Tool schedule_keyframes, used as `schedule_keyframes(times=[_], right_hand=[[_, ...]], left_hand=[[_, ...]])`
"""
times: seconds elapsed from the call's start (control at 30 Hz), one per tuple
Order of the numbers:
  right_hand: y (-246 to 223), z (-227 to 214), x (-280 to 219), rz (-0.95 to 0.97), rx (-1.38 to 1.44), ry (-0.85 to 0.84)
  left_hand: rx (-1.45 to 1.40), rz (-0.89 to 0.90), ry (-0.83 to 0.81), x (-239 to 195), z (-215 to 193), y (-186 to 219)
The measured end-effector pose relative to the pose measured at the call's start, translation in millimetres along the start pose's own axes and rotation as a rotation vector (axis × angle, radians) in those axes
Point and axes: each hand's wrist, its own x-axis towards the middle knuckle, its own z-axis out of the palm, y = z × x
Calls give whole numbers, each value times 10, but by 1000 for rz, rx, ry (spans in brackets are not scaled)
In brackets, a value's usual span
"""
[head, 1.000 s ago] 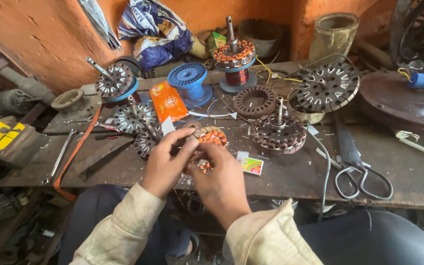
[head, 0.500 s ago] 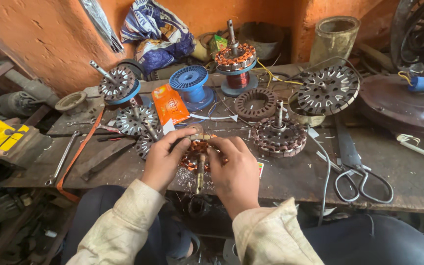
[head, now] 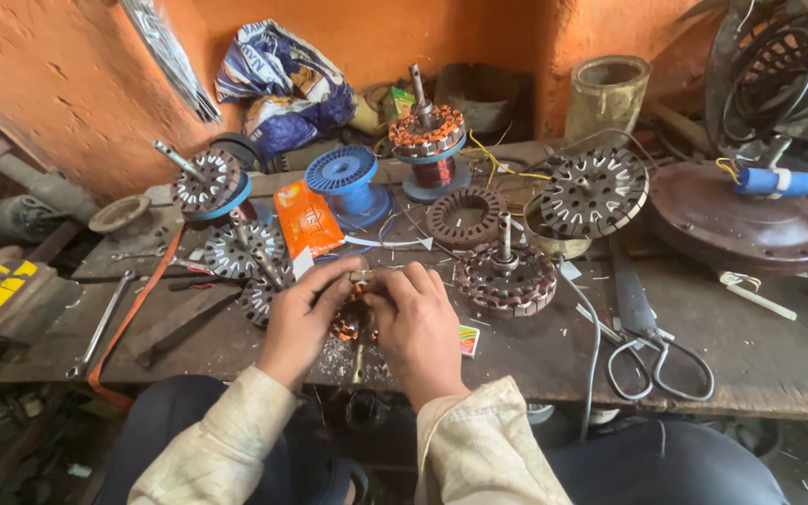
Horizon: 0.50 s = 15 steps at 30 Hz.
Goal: The person wraps small white insulating strips around the copper windings of a motor armature. They use scissors to cut the strips to length and tuck them into the slots between the windings. The work is performed one armature at a time on a cluttered workbench.
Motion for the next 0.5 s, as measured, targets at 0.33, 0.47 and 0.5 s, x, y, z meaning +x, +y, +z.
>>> schedule_keyframes(times=[0.33,0.47,0.5], right_hand=[[117,70,39,-162,-28,-23],[162,85,40,-175,-47,-13],[174,74,32,-156,-38,-15]], left_hand=[[47,-70,29,145,33,-16],[74,68,43,135,77,-56],[90,108,46,132,93,-53]])
